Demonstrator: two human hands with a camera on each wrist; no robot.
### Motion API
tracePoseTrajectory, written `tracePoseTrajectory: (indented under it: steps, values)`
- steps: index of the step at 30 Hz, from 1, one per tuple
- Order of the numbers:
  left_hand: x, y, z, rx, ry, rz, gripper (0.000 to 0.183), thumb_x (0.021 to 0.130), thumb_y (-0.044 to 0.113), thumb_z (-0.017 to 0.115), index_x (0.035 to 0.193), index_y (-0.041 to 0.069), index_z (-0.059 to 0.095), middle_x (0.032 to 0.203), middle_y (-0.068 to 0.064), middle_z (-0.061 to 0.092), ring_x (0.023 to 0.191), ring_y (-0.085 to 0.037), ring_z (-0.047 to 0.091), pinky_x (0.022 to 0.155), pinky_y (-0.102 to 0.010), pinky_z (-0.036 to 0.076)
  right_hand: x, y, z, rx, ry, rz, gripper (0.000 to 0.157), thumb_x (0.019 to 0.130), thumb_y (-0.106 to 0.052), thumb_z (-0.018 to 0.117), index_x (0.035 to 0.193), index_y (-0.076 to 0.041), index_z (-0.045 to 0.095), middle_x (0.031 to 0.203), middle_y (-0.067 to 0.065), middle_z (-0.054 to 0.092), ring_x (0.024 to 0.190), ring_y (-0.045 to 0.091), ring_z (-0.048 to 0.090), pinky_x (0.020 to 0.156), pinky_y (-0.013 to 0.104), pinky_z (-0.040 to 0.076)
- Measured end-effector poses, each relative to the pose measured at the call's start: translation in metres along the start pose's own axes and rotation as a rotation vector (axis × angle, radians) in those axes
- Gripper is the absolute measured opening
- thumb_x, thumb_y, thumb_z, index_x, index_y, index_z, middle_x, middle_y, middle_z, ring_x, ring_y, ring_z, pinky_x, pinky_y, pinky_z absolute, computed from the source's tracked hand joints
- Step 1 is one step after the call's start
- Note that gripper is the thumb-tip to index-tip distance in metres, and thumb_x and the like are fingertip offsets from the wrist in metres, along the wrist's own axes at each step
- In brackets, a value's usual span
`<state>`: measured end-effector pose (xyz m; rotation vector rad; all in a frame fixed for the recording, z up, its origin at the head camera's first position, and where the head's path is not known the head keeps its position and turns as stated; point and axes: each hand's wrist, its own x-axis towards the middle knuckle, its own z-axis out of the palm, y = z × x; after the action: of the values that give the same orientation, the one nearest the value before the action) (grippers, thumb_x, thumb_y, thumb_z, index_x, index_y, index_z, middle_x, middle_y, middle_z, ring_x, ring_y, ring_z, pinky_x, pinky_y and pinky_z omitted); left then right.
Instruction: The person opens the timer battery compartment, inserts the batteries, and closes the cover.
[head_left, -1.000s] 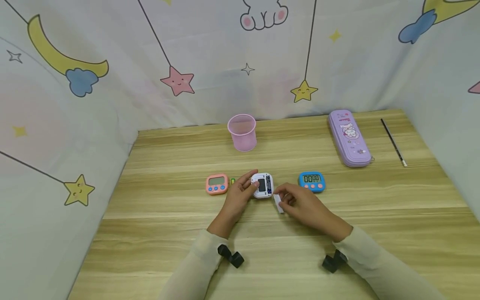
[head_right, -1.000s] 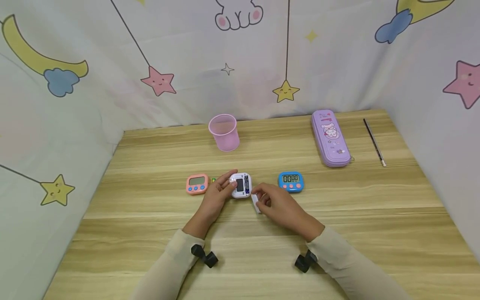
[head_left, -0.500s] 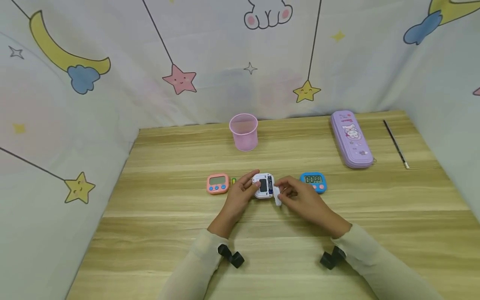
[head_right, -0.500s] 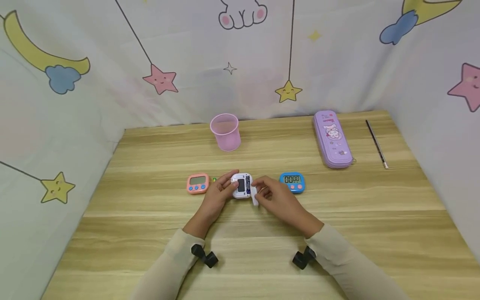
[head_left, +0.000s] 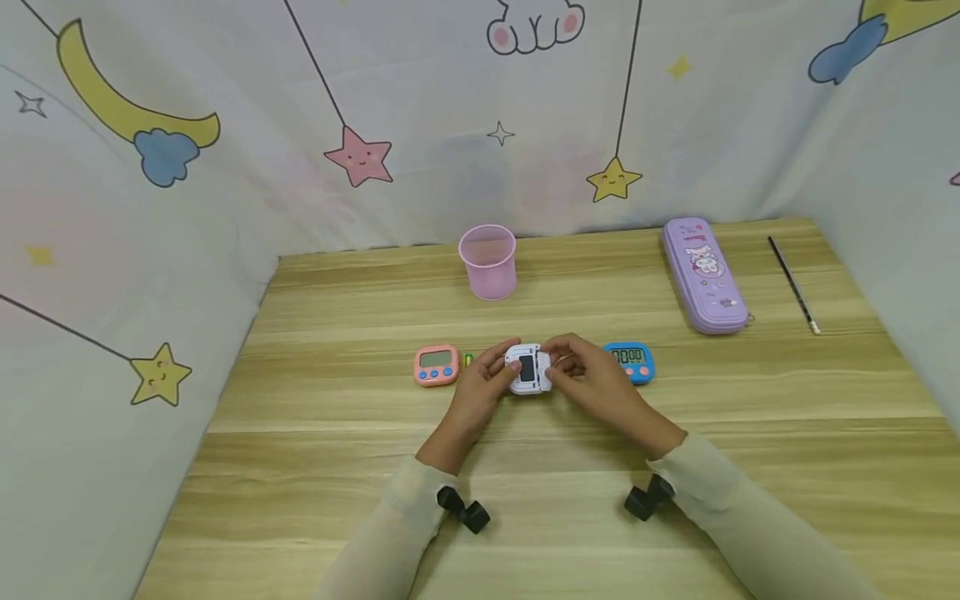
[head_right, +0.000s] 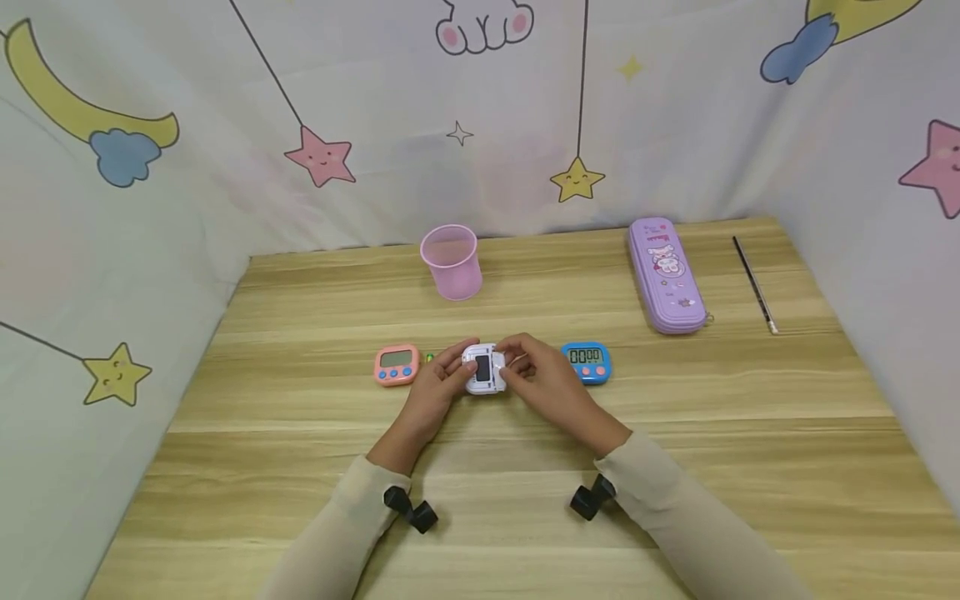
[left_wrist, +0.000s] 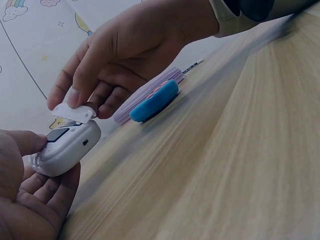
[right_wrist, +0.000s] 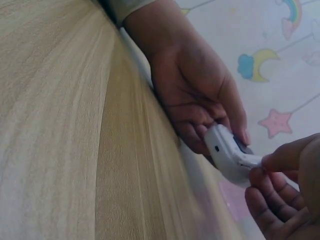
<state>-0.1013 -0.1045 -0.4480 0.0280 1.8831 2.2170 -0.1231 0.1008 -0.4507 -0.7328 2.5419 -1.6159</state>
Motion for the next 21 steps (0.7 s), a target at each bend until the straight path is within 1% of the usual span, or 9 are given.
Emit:
tracePoseTrajectory:
  steps: [4, 12, 21]
  values:
    - [0.0, 0.001, 0.0, 0.006, -0.003, 0.005, 0.046, 0.098, 0.003, 0.056, 0.142, -0.003, 0.045, 0.135, -0.023, 0.054, 0.115, -0.015, 0.058, 0.092, -0.024, 0.05, 0.002, 0.001, 0.0, 0.002, 0.007, 0.001, 0.031, 0.091, -0.01, 0.069, 0.121, -0.014, 0.061, 0.103, 0.002, 0.063, 0.086, 0.013, 0.065, 0.073, 0.028, 0.057]
    - [0.012, -0.021, -0.007, 0.001, 0.002, -0.004, 0.046, 0.099, 0.004, 0.056, 0.143, 0.0, 0.045, 0.137, -0.021, 0.053, 0.116, -0.015, 0.057, 0.092, -0.024, 0.05, 0.003, 0.001, 0.0, -0.015, 0.022, -0.006, 0.032, 0.091, -0.01, 0.07, 0.122, -0.013, 0.063, 0.108, 0.003, 0.06, 0.088, 0.013, 0.064, 0.075, 0.027, 0.057]
    - [0.012, -0.025, -0.007, 0.009, 0.02, 0.023, 0.043, 0.098, 0.01, 0.059, 0.14, 0.005, 0.051, 0.133, -0.016, 0.058, 0.118, -0.018, 0.057, 0.093, -0.024, 0.05, 0.004, 0.003, 0.001, -0.019, 0.028, 0.002, 0.031, 0.089, -0.01, 0.072, 0.12, -0.012, 0.063, 0.107, 0.003, 0.06, 0.087, 0.013, 0.065, 0.074, 0.026, 0.057]
